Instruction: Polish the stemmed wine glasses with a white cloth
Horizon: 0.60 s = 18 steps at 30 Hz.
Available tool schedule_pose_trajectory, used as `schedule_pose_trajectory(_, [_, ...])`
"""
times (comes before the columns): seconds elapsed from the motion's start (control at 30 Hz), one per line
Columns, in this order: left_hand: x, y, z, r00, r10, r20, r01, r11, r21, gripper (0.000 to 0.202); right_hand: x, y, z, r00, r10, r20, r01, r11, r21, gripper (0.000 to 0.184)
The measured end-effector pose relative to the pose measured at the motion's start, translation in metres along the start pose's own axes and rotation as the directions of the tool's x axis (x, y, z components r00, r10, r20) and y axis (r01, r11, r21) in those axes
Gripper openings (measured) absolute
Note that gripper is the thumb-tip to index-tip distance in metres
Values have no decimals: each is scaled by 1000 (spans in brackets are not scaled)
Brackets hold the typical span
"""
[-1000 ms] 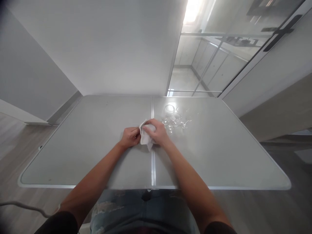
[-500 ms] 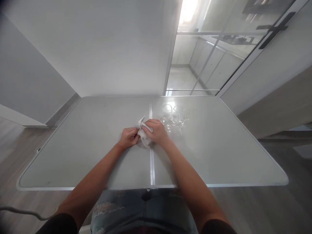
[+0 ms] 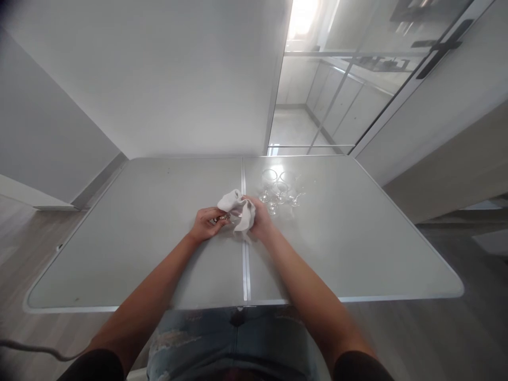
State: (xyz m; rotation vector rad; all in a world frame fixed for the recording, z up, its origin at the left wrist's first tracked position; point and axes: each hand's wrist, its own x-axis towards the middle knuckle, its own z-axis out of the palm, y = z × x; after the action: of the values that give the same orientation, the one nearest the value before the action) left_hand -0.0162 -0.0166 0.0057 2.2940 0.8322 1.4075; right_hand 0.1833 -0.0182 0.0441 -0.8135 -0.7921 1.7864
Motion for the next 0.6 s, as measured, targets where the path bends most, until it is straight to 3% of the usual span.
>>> schedule_pose_trajectory(0.1, [3, 4, -2, 997, -75, -26, 72, 994, -79, 21, 3, 13, -1, 998, 43, 48, -48, 993, 107, 29])
schedule_pose_trajectory(0.17, [4, 5, -3, 989, -141, -33, 137, 985, -108, 24, 4, 24, 1, 1000, -6, 10, 5, 996, 91, 34])
schedule_pose_trajectory(0.27, [6, 3, -5, 965, -245, -94, 232, 964, -132, 30, 4, 41, 8, 980, -155, -128, 151, 988, -43, 38])
schedule_pose_trajectory(0.33, [6, 0, -5, 946, -290, -143, 274, 954, -120, 33, 2, 49, 14, 958, -265, -106, 243, 952, -187, 40])
schedule_pose_trajectory(0.47, [6, -5, -3, 935, -313, -167, 306, 950, -62, 33, -4, 55, 24, 899, -417, 136, 435, 813, -387, 49])
schedule_pose_trajectory(0.53, [5, -5, -1, 938, -303, -170, 302, 953, -37, 30, -6, 55, 24, 861, -476, 180, 499, 721, -481, 60])
schedule_pose_trajectory(0.6, [4, -5, 0, 946, -278, -164, 281, 960, -5, 25, -5, 54, 22, 804, -562, 193, 542, 560, -627, 68])
